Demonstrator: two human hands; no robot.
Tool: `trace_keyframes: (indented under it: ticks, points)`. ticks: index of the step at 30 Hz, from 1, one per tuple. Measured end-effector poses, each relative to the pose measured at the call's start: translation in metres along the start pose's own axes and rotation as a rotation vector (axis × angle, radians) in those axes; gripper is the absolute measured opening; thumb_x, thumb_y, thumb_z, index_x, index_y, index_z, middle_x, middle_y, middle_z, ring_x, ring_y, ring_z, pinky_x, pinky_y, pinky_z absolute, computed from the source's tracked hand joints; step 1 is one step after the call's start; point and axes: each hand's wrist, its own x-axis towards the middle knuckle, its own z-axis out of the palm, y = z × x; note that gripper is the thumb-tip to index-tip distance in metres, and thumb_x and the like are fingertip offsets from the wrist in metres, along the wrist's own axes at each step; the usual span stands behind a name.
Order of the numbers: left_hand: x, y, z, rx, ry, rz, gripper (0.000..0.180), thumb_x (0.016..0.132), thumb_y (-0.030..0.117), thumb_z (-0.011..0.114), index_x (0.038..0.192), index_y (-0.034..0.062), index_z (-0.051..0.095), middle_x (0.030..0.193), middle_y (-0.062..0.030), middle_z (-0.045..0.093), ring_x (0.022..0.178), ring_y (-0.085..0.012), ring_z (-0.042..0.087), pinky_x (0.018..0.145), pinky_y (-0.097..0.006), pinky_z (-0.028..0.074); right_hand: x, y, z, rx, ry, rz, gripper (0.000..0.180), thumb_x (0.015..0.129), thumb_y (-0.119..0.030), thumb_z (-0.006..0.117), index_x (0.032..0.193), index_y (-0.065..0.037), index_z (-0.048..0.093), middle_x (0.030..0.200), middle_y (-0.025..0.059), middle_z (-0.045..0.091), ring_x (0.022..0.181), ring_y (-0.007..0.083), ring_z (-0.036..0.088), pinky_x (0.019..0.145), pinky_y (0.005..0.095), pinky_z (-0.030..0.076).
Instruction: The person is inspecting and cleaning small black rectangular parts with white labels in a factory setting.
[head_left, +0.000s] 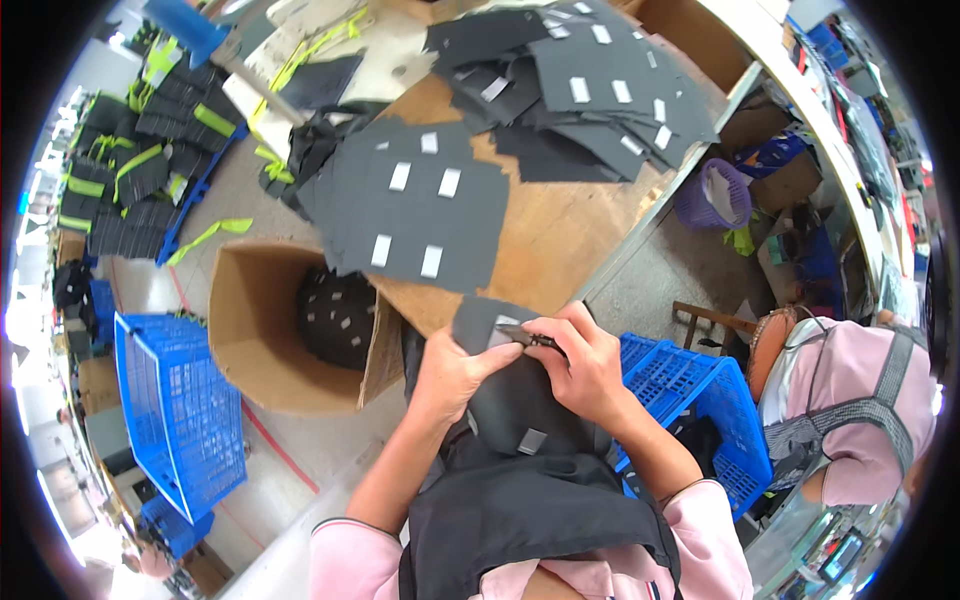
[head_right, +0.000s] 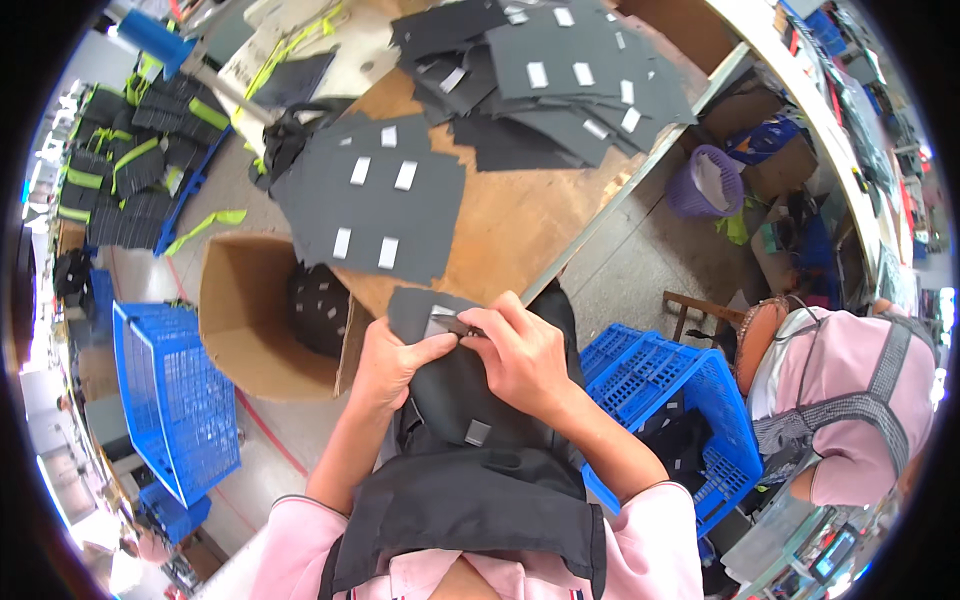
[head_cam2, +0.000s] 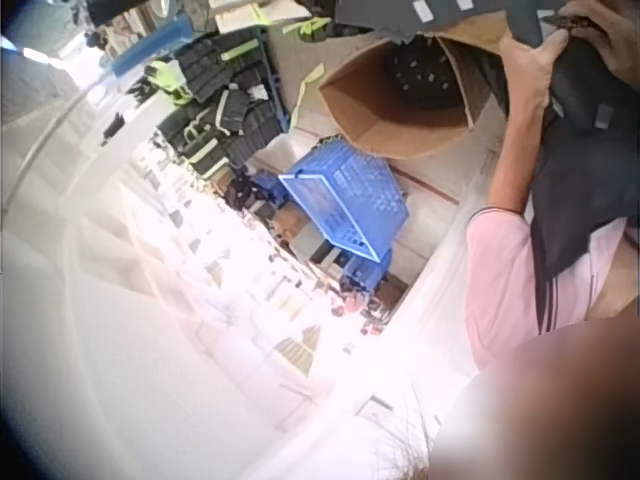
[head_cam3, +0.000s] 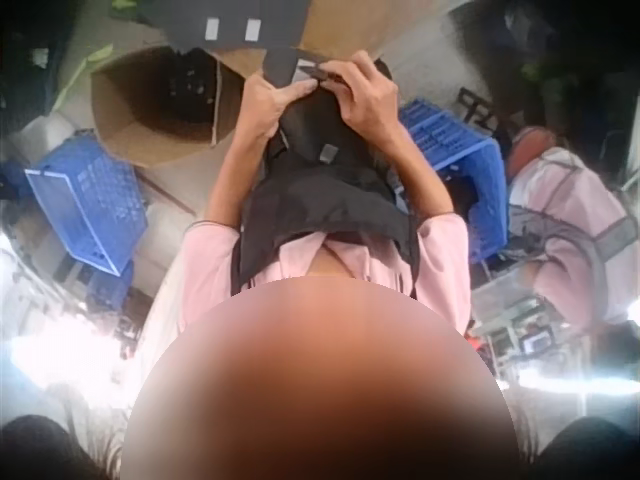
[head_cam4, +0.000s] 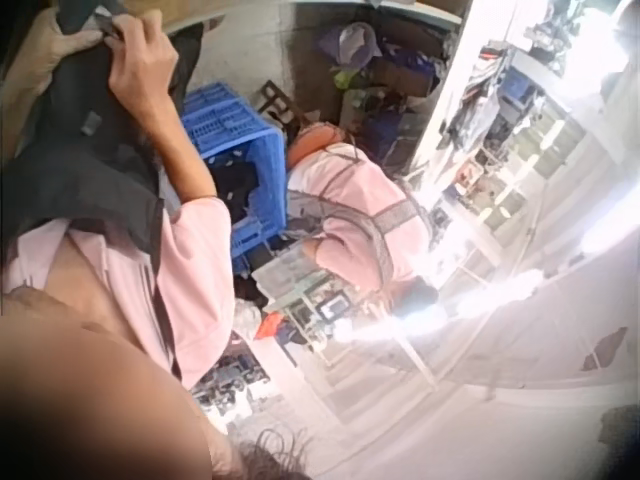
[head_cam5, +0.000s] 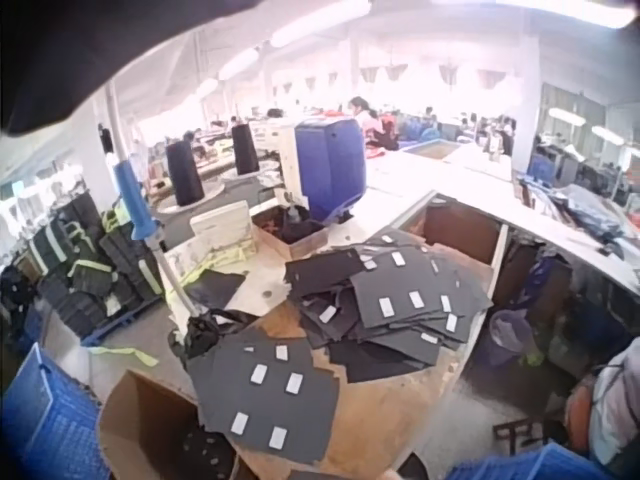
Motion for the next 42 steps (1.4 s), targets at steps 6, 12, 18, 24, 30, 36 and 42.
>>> trace_keyframes:
  ticks: [6,12,18,24,30,36,42]
  points:
    - [0.053,0.074,-0.027,0.090,0.184,0.261,0.051,0.067,0.001,0.077,0.112,-0.0028,0.054,0.100,-0.0114,0.062,0.087,-0.0205,0.061,0.079,-0.033,0.051,0.070,0.071,-0.036,-0.031,0.249,0.183,0.030,0.072,-0.004,0.068,0.100,-0.005,0.057,0.086,0.0077,0.052,0.066,0.0221,0.051,0.060,0.0308,0.044]
    - [0.132,0.069,-0.090,1.212,0.849,0.683,0.100,0.067,0.022,0.077,0.144,0.0108,0.014,0.148,-0.0207,0.015,0.137,-0.0368,0.014,0.108,-0.052,0.017,0.161,0.128,-0.032,-0.330,0.170,0.356,0.056,0.070,-0.023,0.075,0.117,-0.013,0.047,0.098,0.0086,0.058,0.082,0.0296,0.060,0.070,0.0412,0.048]
    - [0.148,0.018,-0.095,1.533,0.584,0.448,0.069,0.084,0.049,0.055,0.140,0.0154,0.032,0.149,-0.0166,0.015,0.138,-0.0343,0.011,0.106,-0.060,0.006,0.195,0.179,-0.003,-0.661,0.109,0.104,0.045,0.073,-0.016,0.066,0.115,-0.016,0.050,0.089,0.0089,0.058,0.071,0.0329,0.062,0.060,0.0420,0.048]
    - [0.143,0.019,-0.096,1.508,0.590,0.411,0.073,0.082,0.048,0.058,0.140,0.0127,0.030,0.149,-0.0162,0.015,0.139,-0.0328,0.011,0.107,-0.059,0.004,0.195,0.172,-0.004,-0.454,0.341,0.187,0.014,0.077,-0.014,0.061,0.090,-0.014,0.064,0.077,0.0076,0.062,0.070,0.0315,0.061,0.060,0.0394,0.048]
    - [0.092,0.046,-0.028,0.843,0.459,1.050,0.057,0.088,0.024,0.058,0.134,0.0002,0.035,0.143,-0.0177,0.029,0.132,-0.0328,0.030,0.107,-0.040,0.026,0.094,0.108,-0.041,-0.019,0.203,0.009,0.042,0.065,0.009,0.054,0.097,-0.014,0.068,0.084,0.0085,0.065,0.066,0.0250,0.062,0.057,0.0303,0.047]
    - [0.084,0.064,0.001,0.875,-0.106,0.615,0.080,0.077,0.040,0.069,0.136,-0.0012,0.034,0.141,-0.0207,0.034,0.131,-0.0306,0.033,0.105,-0.040,0.027,0.016,0.046,-0.076,0.273,-0.137,0.048,0.039,0.061,0.009,0.057,0.093,-0.009,0.069,0.094,0.0085,0.067,0.083,0.0224,0.065,0.065,0.0285,0.050]
    - [0.065,0.026,-0.004,0.229,-0.526,-0.151,0.071,0.072,0.020,0.077,0.131,0.0009,0.043,0.111,-0.0079,0.058,0.099,-0.0127,0.054,0.088,-0.025,0.042,-0.012,0.058,-0.060,0.904,-0.240,0.324,0.019,0.078,0.007,0.056,0.091,0.000,0.067,0.097,0.0079,0.065,0.093,0.0177,0.060,0.081,0.0287,0.047]
